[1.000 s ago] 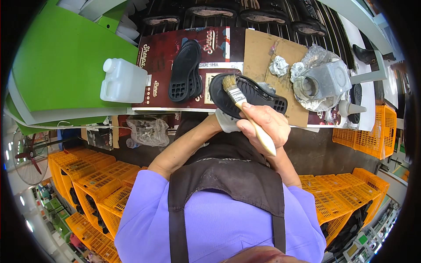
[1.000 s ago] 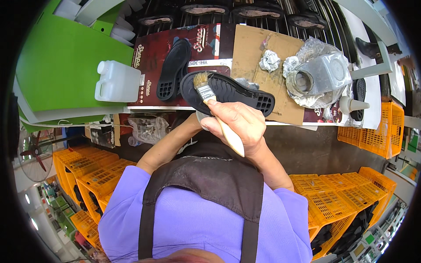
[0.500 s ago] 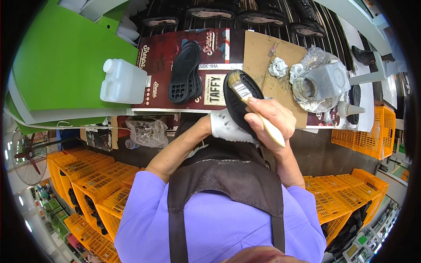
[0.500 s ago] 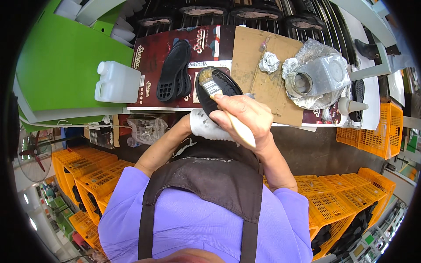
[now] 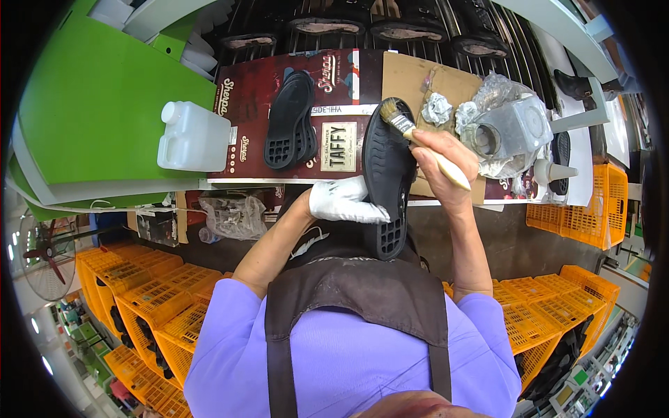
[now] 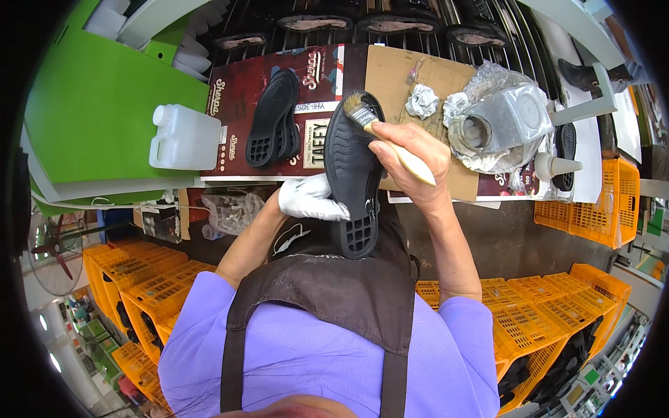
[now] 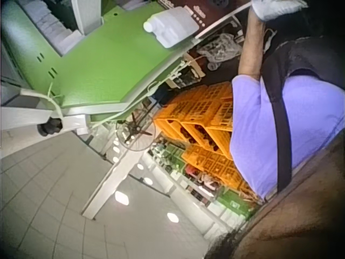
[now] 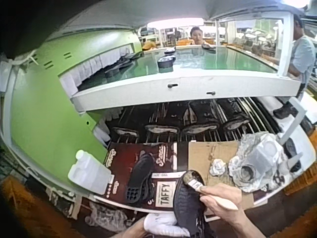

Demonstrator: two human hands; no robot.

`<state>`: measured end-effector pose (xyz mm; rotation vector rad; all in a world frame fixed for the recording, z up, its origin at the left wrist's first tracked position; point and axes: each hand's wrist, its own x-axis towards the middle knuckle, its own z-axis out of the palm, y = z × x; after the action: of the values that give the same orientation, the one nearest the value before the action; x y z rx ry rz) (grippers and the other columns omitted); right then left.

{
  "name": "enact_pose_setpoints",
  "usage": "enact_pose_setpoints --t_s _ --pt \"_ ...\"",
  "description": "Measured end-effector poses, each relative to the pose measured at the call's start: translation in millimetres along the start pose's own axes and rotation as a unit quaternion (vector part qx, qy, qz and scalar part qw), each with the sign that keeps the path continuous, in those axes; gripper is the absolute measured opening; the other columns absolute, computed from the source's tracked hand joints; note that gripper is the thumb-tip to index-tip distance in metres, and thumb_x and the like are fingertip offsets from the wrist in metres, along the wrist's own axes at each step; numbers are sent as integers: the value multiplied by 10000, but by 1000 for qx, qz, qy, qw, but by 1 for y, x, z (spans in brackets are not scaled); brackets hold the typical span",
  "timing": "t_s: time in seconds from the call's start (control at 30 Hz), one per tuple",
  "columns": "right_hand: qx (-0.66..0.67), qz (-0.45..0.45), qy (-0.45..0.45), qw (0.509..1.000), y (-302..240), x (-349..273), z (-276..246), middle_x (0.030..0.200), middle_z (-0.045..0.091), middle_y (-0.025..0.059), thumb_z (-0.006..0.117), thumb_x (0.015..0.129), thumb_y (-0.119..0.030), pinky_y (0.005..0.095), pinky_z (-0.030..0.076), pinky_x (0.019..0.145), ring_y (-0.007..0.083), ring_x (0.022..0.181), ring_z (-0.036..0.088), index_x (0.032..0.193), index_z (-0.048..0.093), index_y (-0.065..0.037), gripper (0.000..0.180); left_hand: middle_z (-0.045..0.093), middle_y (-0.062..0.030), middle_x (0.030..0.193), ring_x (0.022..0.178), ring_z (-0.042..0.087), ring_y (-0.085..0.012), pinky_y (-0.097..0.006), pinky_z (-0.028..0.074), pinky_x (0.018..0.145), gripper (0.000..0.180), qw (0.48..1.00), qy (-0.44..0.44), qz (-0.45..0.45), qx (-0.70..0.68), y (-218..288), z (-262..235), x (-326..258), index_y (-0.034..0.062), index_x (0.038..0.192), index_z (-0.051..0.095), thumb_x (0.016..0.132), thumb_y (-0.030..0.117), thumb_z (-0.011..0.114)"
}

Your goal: The person applies a dark adhesive to the bottom of black shoe soles using a brush. They repeatedly dip the brush into a container and spread the substance over the textured surface of the soles, handling them one at a time.

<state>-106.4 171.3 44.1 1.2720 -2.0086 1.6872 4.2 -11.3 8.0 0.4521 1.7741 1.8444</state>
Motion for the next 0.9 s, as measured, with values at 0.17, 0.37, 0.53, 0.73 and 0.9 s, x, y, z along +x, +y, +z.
enact_pose_setpoints --t_s 0.17,0.37,0.53,0.73,0.9 --pt "8 35 4 999 4 -3 1 814 676 121 718 745 -20 252 493 588 180 678 642 931 669 20 197 557 -146 1140 1048 550 -234 -360 428 922 736 971 62 -5 -232 -12 8 -9 -47 1342 327 809 350 645" --pt "17 72 0 997 3 -6 2 832 681 117 713 752 -32 250 494 612 174 698 645 925 674 13 183 562 -160 1101 990 570 -229 -342 455 877 815 958 98 -6 -271 -4 14 -8 -39 1319 362 782 519 617" --pt "71 119 -14 990 2 -12 4 852 677 125 688 778 -41 254 497 634 172 719 648 942 668 26 178 565 -163 1081 959 585 -248 -369 485 836 803 951 113 8 -288 -7 15 -10 -31 1310 367 782 519 619" --pt "136 162 -62 976 -3 -16 5 895 665 145 630 815 -21 246 510 652 170 742 660 979 653 50 180 564 -193 1078 944 601 -282 -409 511 796 682 902 71 35 -424 -14 14 -16 -25 1286 394 844 467 561" --pt "144 155 -89 973 -9 -18 9 890 666 148 630 800 -12 245 511 651 172 741 663 978 653 49 189 530 -251 1142 1000 581 -317 -418 491 860 681 899 105 49 -422 -26 14 -20 -36 1297 387 862 472 517"
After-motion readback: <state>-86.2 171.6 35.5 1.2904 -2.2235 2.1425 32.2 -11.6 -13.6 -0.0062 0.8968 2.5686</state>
